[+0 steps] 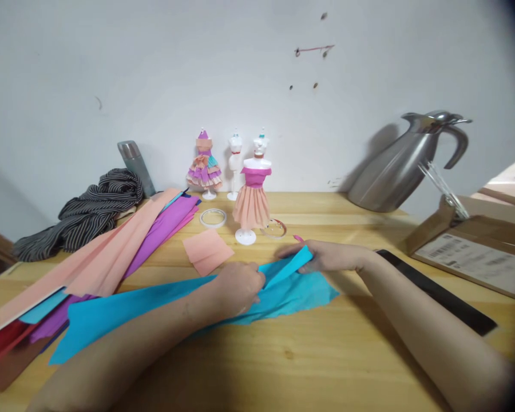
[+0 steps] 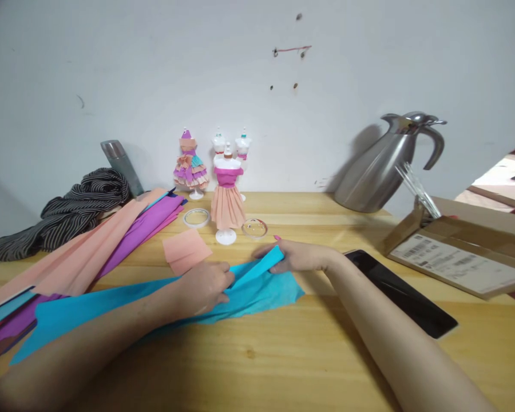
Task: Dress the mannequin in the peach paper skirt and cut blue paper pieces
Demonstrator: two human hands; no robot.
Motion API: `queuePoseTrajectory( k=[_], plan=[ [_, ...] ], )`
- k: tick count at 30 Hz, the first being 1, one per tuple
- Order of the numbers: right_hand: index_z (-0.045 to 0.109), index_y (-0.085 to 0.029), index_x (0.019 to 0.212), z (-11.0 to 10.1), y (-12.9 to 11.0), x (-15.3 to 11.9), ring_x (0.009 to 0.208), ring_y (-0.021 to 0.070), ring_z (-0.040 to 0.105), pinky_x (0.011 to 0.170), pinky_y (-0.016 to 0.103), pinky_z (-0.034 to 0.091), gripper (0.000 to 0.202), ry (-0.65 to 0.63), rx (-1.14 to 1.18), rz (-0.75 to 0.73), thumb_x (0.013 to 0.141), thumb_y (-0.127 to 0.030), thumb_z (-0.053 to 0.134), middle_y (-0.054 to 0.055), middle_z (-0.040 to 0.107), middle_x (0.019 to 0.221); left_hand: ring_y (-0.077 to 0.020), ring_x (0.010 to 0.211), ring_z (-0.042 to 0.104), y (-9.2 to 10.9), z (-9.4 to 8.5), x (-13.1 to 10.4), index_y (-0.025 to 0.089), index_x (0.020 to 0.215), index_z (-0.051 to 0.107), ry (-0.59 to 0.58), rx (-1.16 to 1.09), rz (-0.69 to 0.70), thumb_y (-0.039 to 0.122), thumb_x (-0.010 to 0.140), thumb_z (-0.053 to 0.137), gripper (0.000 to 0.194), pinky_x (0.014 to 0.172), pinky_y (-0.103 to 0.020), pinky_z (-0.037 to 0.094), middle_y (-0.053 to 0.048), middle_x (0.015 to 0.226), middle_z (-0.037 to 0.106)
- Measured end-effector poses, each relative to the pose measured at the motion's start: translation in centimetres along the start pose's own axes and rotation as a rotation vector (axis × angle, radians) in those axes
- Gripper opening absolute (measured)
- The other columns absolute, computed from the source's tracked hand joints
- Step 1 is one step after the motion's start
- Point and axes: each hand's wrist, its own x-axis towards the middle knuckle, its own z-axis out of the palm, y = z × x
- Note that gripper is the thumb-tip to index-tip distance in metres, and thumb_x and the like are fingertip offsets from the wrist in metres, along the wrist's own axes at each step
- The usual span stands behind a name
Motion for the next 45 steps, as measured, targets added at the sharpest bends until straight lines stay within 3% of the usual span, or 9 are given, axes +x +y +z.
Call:
queuePoseTrajectory(
  k=[6,12,17,21,26,33,38,41,45],
  plan=[
    [0.06,-0.019,0.126,-0.1,0.0,-0.1,0.112,0.0275,0.059,0.102,0.042,0.043,0.056,0.041,0.03,0.017,0.071,-0.026,0.066,0.005,0.065,0.124,-0.0196,0.083,0.06,-2.7,-0.6,0.1,0.014,0.084,0.062,0.096,-0.261,0.004,0.026,0.081,0.054,0.015,0.07,-0.027,0.041,-0.006,0.09,0.066],
    [0.06,-0.017,0.125,0.0,0.3,-0.2,0.106,0.0272,0.062,0.093,0.039,0.05,0.059,0.057,0.093,0.005,0.066,-0.014,0.065,0.006,0.066,0.122,-0.0145,0.068,0.052,-4.5,-1.7,0.3,0.015,0.07,0.055,0.041,-0.389,-0.015,0.03,0.078,0.055,0.017,0.059,-0.024,0.033,-0.001,0.073,0.059],
    [0.056,-0.019,0.127,0.0,1.0,0.0,0.113,0.027,0.059,0.098,0.043,0.047,0.058,0.115,0.14,-0.026,0.07,-0.017,0.067,0.006,0.064,0.124,-0.013,0.065,0.049,-3.9,-2.4,-0.2,0.016,0.067,0.05,0.081,-0.345,-0.041,0.029,0.081,0.051,0.019,0.057,-0.025,0.031,-0.001,0.072,0.059],
    [0.051,-0.021,0.134,-0.2,0.4,-0.1,0.111,0.0259,0.06,0.098,0.044,0.046,0.06,0.174,0.137,0.007,0.076,-0.023,0.064,0.006,0.064,0.124,-0.0167,0.074,0.054,-3.1,-1.7,-0.5,0.016,0.076,0.054,0.133,-0.268,-0.013,0.029,0.082,0.049,0.015,0.063,-0.027,0.035,-0.004,0.081,0.063],
    [0.063,-0.022,0.12,-0.5,-0.2,-0.2,0.115,0.0268,0.058,0.101,0.043,0.043,0.048,0.221,0.182,0.006,0.072,-0.026,0.069,0.007,0.063,0.126,-0.018,0.081,0.057,-3.0,-0.7,-0.4,0.017,0.081,0.056,0.164,-0.342,0.063,0.028,0.081,0.049,0.013,0.069,-0.027,0.04,-0.004,0.088,0.064],
    [0.068,-0.018,0.103,-0.3,-0.5,-0.3,0.091,0.0217,0.066,0.086,0.036,0.05,0.038,0.247,0.404,-0.003,0.07,-0.035,0.074,0.007,0.072,0.102,-0.0205,0.084,0.056,-3.2,-1.3,-0.5,0.017,0.083,0.055,0.082,-0.334,-0.044,0.034,0.079,0.05,0.018,0.069,-0.029,0.041,-0.005,0.092,0.062],
    [0.068,-0.015,0.085,-0.4,-1.1,-0.5,0.076,0.0177,0.064,0.076,0.031,0.051,0.033,0.289,0.396,-0.028,0.067,-0.041,0.077,0.004,0.07,0.084,-0.0215,0.085,0.057,-2.8,-2.4,-0.9,0.017,0.088,0.056,0.032,-0.332,-0.077,0.036,0.079,0.049,0.022,0.067,-0.029,0.041,-0.006,0.095,0.063],
    [0.066,-0.014,0.088,-0.3,-1.0,-0.4,0.074,0.0179,0.064,0.073,0.032,0.052,0.035,0.251,0.416,-0.015,0.07,-0.044,0.074,0.004,0.071,0.082,-0.022,0.082,0.057,-2.6,-2.9,-0.9,0.017,0.084,0.056,0.036,-0.334,-0.072,0.036,0.078,0.054,0.02,0.066,-0.03,0.04,-0.007,0.091,0.064],
    [0.062,-0.015,0.111,-0.1,-0.4,-0.1,0.092,0.0227,0.065,0.084,0.035,0.051,0.052,0.241,0.358,-0.081,0.067,-0.04,0.076,0.007,0.07,0.104,-0.0186,0.073,0.055,-2.9,-3.1,-0.8,0.017,0.071,0.052,0.053,-0.379,-0.033,0.031,0.079,0.054,0.016,0.063,-0.029,0.039,-0.004,0.078,0.06]
  ],
)
